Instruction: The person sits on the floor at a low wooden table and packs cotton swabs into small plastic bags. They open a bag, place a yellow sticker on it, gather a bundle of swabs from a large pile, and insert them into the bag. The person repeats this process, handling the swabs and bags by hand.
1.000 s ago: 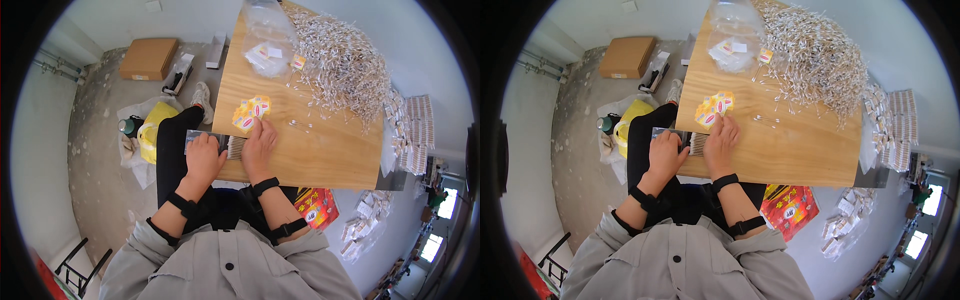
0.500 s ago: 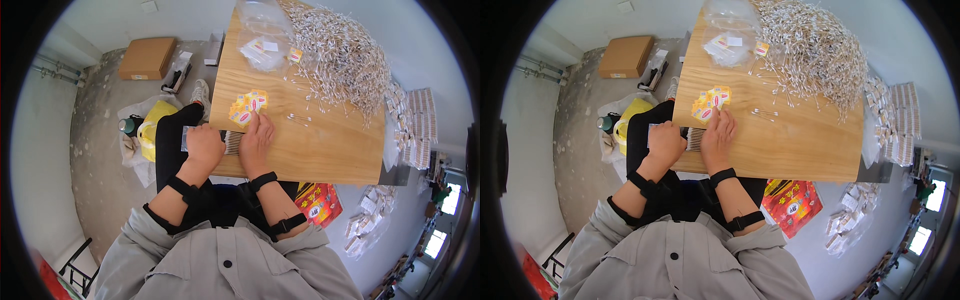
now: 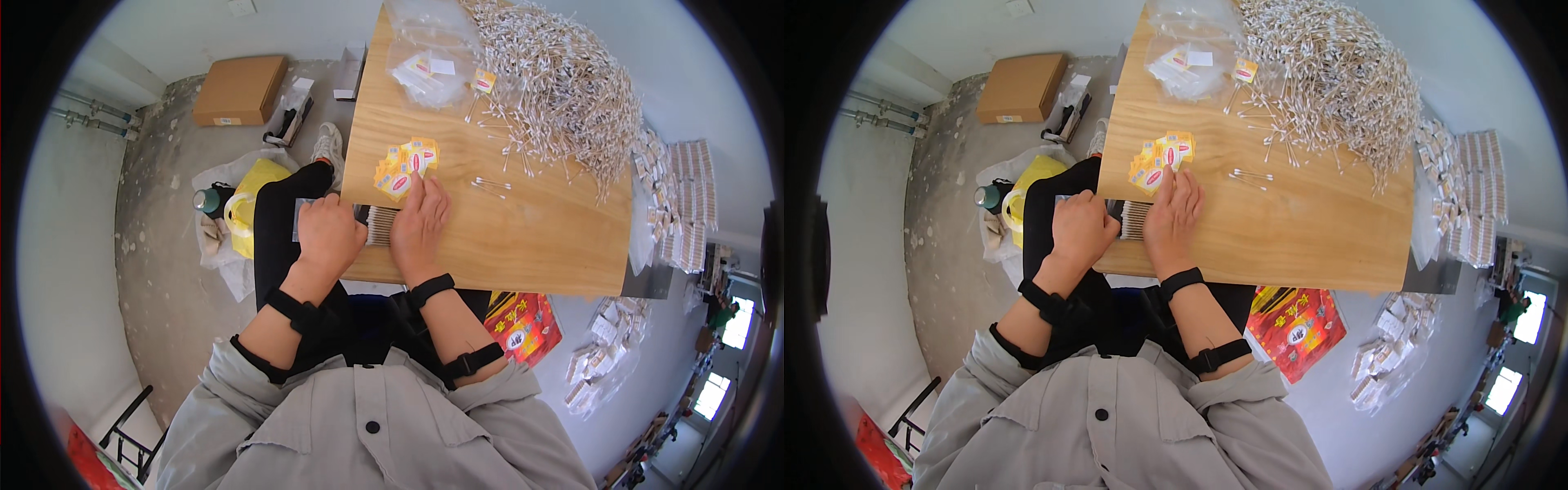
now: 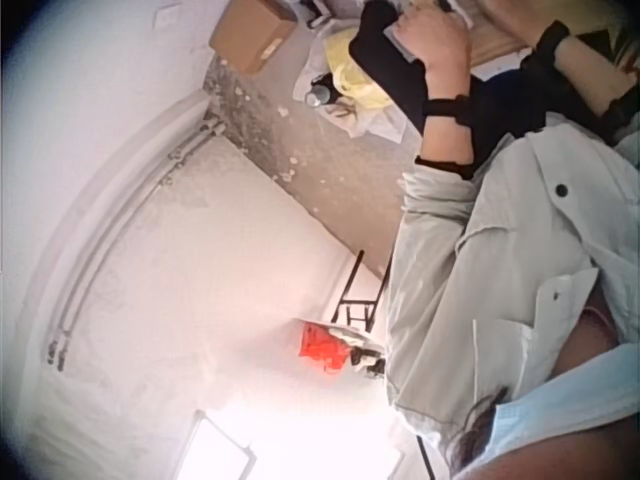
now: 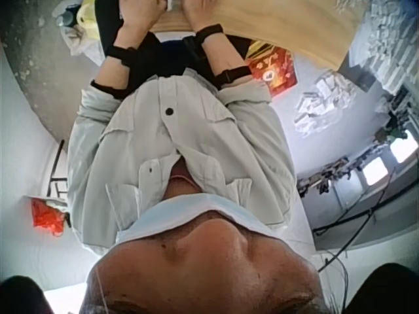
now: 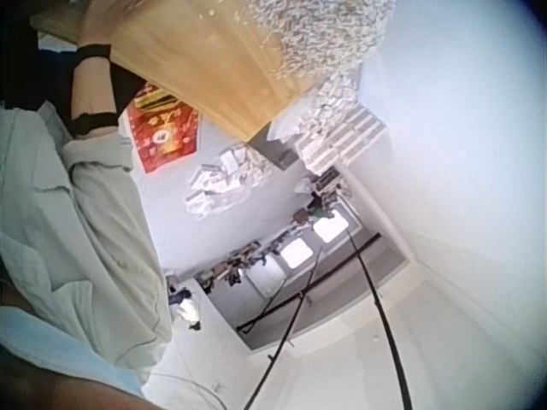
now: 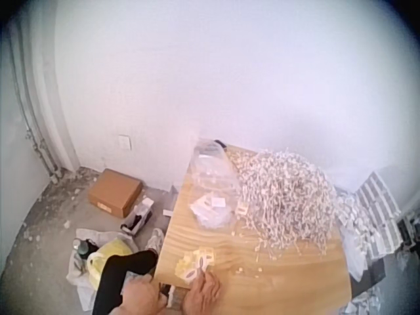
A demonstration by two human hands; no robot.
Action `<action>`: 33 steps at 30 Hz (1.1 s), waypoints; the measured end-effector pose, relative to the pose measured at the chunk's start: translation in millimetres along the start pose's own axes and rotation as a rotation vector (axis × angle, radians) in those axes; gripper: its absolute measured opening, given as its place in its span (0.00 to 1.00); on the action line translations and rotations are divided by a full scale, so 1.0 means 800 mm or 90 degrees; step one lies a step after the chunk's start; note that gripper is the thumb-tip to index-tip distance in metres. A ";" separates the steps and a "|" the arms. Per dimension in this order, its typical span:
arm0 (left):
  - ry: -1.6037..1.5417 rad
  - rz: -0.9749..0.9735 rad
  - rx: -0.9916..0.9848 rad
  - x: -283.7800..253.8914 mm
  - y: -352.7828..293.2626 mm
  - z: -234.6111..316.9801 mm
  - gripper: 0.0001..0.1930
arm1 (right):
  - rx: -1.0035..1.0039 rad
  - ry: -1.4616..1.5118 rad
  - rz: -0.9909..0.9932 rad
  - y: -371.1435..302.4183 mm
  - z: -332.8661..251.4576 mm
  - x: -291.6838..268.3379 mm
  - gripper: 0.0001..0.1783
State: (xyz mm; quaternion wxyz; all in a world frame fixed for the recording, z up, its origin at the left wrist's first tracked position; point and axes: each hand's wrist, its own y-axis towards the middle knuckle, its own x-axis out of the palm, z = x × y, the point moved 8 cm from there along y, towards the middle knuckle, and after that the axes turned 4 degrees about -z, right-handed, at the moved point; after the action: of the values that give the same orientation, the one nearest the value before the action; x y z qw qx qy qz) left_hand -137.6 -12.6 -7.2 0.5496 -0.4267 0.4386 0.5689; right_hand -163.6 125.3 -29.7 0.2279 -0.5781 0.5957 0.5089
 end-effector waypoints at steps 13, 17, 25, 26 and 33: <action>-0.028 0.031 0.024 0.000 -0.003 -0.001 0.05 | -0.015 -0.002 -0.032 0.004 -0.012 0.007 0.28; -0.044 0.045 0.046 -0.002 -0.003 0.001 0.05 | -0.021 0.020 -0.038 0.005 -0.017 0.009 0.28; -0.025 -0.005 0.016 0.007 -0.001 -0.001 0.07 | -0.016 0.008 -0.042 0.006 -0.025 0.016 0.28; -0.032 -0.003 0.014 0.007 -0.001 -0.001 0.07 | -0.019 0.008 -0.041 0.006 -0.025 0.016 0.28; -0.045 0.023 0.023 0.008 -0.006 -0.005 0.06 | -0.040 -0.012 -0.051 0.006 -0.042 0.026 0.28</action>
State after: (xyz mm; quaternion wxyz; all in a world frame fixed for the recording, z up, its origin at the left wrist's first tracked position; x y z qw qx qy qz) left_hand -132.9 -14.6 -14.7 0.5619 -0.3888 0.4366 0.5853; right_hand -162.3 85.6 -33.1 0.2354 -0.6039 0.5535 0.5230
